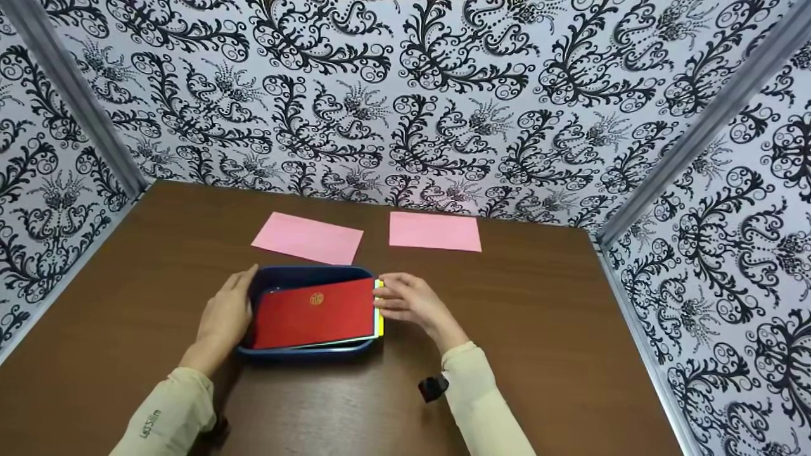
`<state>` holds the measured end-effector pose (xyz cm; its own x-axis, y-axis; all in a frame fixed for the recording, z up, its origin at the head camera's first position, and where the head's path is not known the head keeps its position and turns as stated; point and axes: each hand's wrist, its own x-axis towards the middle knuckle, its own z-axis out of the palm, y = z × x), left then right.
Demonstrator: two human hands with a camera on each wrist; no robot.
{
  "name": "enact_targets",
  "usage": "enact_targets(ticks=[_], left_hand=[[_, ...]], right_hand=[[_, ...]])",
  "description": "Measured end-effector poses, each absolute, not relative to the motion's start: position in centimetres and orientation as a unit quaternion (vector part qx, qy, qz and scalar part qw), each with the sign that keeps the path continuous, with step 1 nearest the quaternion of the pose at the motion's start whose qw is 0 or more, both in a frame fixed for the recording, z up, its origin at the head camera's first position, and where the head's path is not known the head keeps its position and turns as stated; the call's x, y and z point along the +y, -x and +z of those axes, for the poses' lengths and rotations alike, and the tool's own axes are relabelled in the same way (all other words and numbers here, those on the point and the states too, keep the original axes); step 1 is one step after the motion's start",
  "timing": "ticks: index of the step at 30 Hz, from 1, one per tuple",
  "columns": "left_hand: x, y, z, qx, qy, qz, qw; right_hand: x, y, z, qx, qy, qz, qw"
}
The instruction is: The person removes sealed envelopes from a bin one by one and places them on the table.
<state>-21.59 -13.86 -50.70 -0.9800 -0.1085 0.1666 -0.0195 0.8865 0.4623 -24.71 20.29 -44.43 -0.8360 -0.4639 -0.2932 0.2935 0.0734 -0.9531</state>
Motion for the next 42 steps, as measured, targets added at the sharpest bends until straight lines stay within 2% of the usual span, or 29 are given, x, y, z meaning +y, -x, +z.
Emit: enact_targets(ticks=[32, 42], left_hand=[[-14.1, 21.6, -50.7, -0.967, -0.032, -0.236, 0.090], [-14.0, 21.5, -50.6, -0.967, -0.036, -0.238, 0.085]], right_hand=[[19.0, 24.2, -44.9, 0.598, 0.023, -0.763, 0.246], [18.6, 23.9, -45.1, 0.611, 0.029, -0.747, 0.263]])
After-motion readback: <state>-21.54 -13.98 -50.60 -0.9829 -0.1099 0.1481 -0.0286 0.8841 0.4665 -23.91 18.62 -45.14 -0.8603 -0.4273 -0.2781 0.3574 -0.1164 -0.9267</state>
